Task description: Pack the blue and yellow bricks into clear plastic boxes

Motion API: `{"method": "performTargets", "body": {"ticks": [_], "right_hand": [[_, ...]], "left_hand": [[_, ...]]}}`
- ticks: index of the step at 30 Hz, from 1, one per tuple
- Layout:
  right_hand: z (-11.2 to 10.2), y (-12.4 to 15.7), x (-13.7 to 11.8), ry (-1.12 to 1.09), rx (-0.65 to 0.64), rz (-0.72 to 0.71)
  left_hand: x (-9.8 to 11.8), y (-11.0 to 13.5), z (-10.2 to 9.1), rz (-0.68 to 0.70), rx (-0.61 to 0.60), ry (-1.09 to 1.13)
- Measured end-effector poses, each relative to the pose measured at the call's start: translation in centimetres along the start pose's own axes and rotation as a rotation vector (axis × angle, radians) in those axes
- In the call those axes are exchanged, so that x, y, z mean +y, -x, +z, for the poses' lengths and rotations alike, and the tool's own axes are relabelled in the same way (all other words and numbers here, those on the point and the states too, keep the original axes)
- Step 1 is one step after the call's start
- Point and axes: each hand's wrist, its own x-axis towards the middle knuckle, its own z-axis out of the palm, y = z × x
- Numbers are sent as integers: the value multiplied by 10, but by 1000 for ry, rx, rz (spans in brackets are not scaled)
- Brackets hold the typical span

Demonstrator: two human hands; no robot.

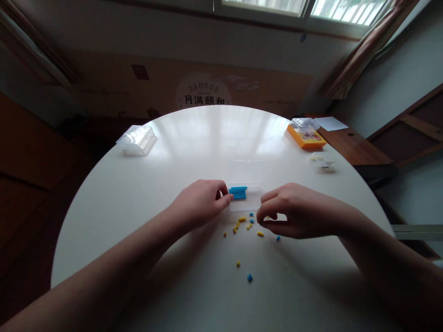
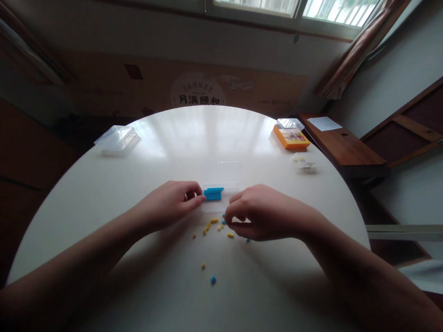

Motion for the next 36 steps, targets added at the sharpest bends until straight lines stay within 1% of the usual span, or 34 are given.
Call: {"method": "performTargets", "body": {"ticks": [2,5,7,10,13,19,25,29,36], "right_hand": [[-1,-1,7,-8,92,40],[4,-5,19,86,245,152],[9,-10,24,162,286,209],[15,-18,27,245,285,255],[19,-23,26,279,286,280],[17,-22,23,256,304,362],[18,-25,18,235,254,448],[21,-27,18,215,270,455],[28,-33,18,241,328,457]], "left_hand": [[-1,0,0,-8,-6,2],[-2,0,0,-2,-8,13],[-2,0,0,2,-6,15],[-1,0,1,-2,-1,13],[-1,-1,1,-1,6,10],[-1,-1,2,-5,-3,36],[-3,-1,3,16,20,26],[-2,0,3,22,24,26],[-2,0,3,20,20,16]]}}
